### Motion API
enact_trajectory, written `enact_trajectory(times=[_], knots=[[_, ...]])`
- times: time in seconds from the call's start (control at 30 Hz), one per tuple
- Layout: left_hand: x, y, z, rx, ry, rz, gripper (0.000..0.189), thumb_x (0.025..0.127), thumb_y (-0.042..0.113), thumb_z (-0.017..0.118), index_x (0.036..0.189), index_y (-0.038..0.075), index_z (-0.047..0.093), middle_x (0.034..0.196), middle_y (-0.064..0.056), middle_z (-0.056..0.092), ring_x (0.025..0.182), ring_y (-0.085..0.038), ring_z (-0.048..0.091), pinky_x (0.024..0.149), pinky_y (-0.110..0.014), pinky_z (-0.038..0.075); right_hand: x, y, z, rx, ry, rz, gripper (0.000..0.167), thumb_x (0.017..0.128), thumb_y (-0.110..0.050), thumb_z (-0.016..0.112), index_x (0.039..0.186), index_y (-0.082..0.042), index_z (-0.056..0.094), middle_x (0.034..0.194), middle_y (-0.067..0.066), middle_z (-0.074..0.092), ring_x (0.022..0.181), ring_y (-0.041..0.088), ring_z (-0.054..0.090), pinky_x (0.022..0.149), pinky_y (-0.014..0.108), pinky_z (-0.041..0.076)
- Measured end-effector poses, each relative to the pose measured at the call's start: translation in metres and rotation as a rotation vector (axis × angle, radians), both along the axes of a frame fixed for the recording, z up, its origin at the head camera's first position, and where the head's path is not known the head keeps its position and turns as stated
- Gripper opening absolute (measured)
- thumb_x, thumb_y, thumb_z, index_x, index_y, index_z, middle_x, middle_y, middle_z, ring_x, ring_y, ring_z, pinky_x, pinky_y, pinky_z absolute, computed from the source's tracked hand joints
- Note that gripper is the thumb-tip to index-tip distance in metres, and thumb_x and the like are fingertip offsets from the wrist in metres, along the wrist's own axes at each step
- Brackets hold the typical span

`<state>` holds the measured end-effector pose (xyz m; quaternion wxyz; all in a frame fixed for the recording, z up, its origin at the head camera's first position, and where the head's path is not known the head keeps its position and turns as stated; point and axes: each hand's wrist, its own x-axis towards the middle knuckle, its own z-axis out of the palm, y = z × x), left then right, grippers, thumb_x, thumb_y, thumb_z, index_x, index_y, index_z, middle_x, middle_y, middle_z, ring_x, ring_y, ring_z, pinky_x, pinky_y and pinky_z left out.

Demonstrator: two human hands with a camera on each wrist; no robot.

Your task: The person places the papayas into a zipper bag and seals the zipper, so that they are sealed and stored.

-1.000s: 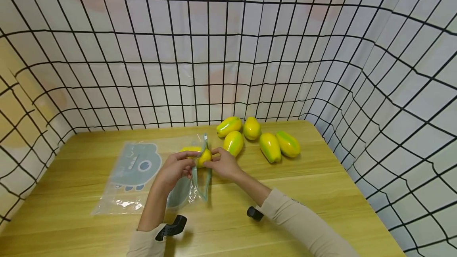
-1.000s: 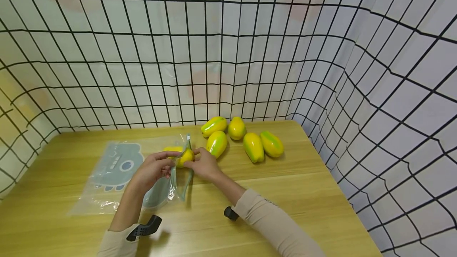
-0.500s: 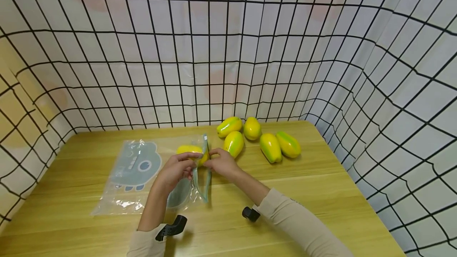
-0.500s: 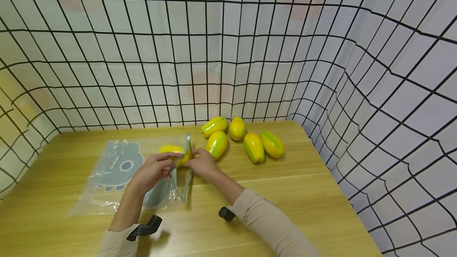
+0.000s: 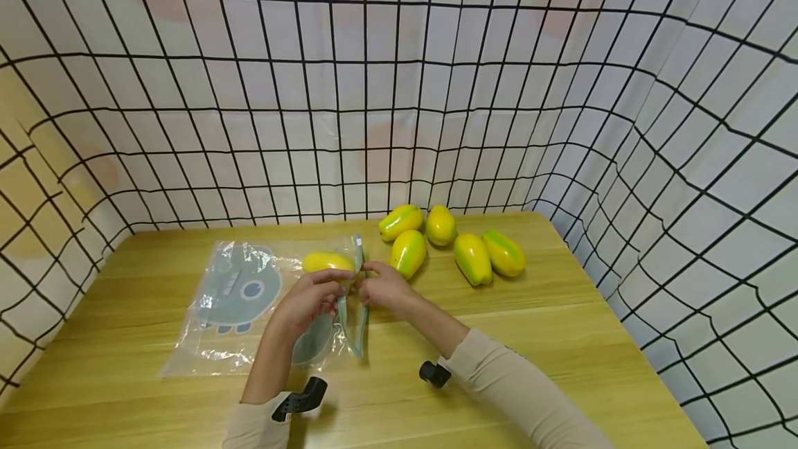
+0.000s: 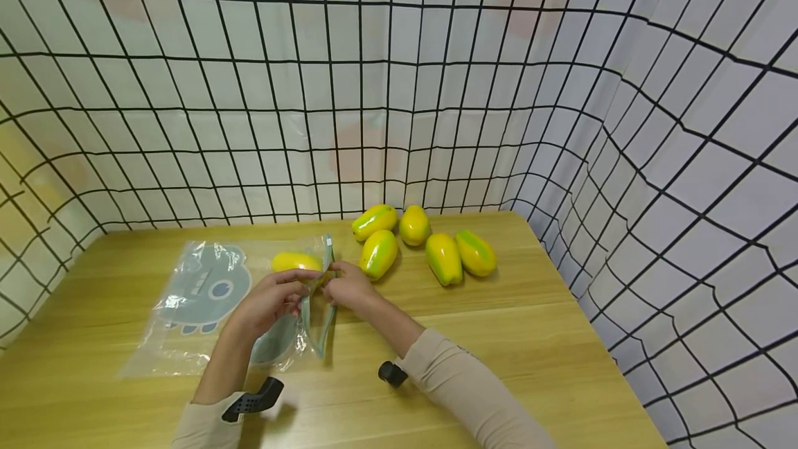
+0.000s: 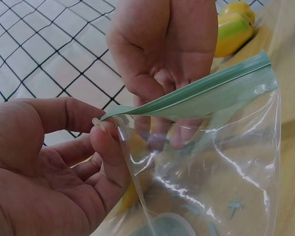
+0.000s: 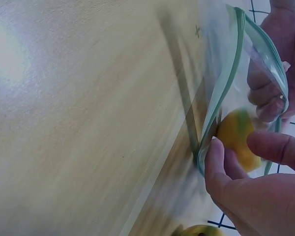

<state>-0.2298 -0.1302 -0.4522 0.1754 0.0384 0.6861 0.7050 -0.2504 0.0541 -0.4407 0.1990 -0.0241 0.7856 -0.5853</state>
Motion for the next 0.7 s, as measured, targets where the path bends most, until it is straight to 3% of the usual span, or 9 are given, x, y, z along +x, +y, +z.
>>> enact_trajectory(times=[0.2,0.43,0.7], knots=[[0.000,0.000,-0.002,0.005,0.000,0.004,0.045,0.096,0.000,0.050,0.139,-0.010,0.052,0.084,-0.002,0.053,0.060,-0.009,0.050,0.055,-0.019,0.048,0.000,0.004,0.000,-0.005,0.018,0.020,0.073,0.076,0.002,0.061,0.148,-0.003,0.048,0.126,0.018,0.068,0.091,0.018,0.064,0.083,0.034,0.059],[-0.001,0.000,-0.004,0.001,0.004,0.012,0.044,0.095,0.000,0.050,0.138,-0.010,0.053,0.081,-0.003,0.053,0.060,-0.010,0.050,0.055,-0.019,0.049,-0.002,0.016,0.007,-0.004,0.086,0.051,0.070,0.086,-0.006,0.069,0.151,-0.008,0.045,0.127,0.019,0.069,0.113,0.027,0.068,0.098,0.045,0.056],[-0.002,0.002,-0.004,0.003,-0.004,0.023,0.044,0.095,0.000,0.051,0.138,-0.009,0.054,0.084,-0.004,0.053,0.059,-0.011,0.050,0.055,-0.019,0.049,-0.009,0.030,0.024,0.052,0.116,0.014,0.071,0.085,-0.018,0.077,0.151,-0.015,0.048,0.136,0.021,0.063,0.113,0.028,0.067,0.098,0.049,0.056]])
